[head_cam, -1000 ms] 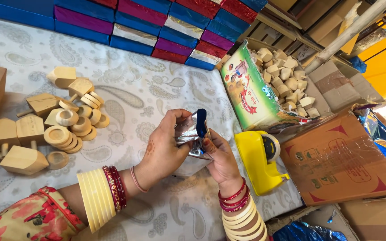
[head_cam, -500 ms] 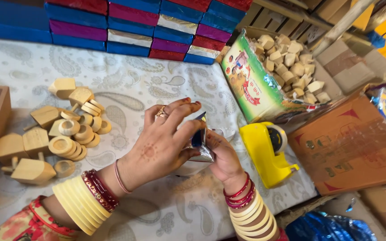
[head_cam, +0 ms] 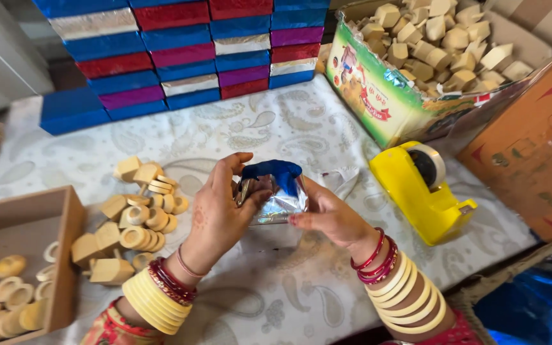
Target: The person wraps silver foil around wooden toys, wipes them with a cloth, and places them into white cardboard boxes alongside other small wooden pieces.
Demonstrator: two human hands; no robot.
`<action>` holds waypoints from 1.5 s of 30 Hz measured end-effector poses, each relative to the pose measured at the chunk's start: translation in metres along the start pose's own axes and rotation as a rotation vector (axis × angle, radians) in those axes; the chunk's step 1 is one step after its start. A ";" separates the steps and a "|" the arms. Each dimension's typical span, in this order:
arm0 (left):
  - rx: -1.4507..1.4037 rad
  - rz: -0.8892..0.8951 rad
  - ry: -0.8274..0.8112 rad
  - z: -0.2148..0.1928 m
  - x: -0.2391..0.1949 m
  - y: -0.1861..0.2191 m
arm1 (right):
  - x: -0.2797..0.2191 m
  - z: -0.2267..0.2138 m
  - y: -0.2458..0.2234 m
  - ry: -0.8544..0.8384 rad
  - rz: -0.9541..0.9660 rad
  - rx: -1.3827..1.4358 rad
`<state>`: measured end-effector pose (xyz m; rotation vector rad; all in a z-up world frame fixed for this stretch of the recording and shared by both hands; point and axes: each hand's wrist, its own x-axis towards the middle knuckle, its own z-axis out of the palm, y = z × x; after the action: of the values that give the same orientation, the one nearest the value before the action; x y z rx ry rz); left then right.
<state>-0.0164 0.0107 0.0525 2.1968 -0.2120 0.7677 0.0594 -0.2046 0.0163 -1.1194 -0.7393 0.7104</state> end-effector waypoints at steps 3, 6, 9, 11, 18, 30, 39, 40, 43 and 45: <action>0.122 0.084 0.067 0.001 0.000 0.008 | 0.009 0.003 0.001 0.027 -0.080 -0.028; 0.113 -0.172 -0.048 -0.007 0.006 0.030 | 0.013 0.001 0.015 0.059 -0.138 -0.058; 0.134 -0.254 -0.117 -0.015 0.012 0.045 | 0.011 -0.009 0.039 0.111 -0.118 -0.004; 0.210 -0.136 -0.131 -0.023 0.015 0.058 | 0.012 0.000 0.030 0.097 -0.165 -0.055; 0.332 0.063 -0.194 -0.022 0.030 0.065 | 0.010 -0.007 0.047 0.157 -0.161 -0.058; 0.115 0.095 -0.157 -0.024 0.040 0.023 | 0.011 0.013 0.016 0.334 -0.232 -0.131; 0.112 0.112 -0.122 -0.029 0.038 0.022 | 0.010 0.000 0.044 0.408 -0.397 -0.173; 0.108 0.110 -0.117 -0.029 0.038 0.021 | 0.011 0.000 0.043 0.406 -0.394 -0.179; 0.096 0.097 -0.127 -0.028 0.038 0.020 | 0.011 0.002 0.039 0.378 -0.442 -0.233; 0.077 0.107 -0.121 -0.028 0.038 0.020 | 0.012 0.005 0.035 0.380 -0.436 -0.200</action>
<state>-0.0061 0.0213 0.1015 2.3228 -0.3687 0.7121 0.0577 -0.1830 -0.0134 -1.1780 -0.7030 0.0511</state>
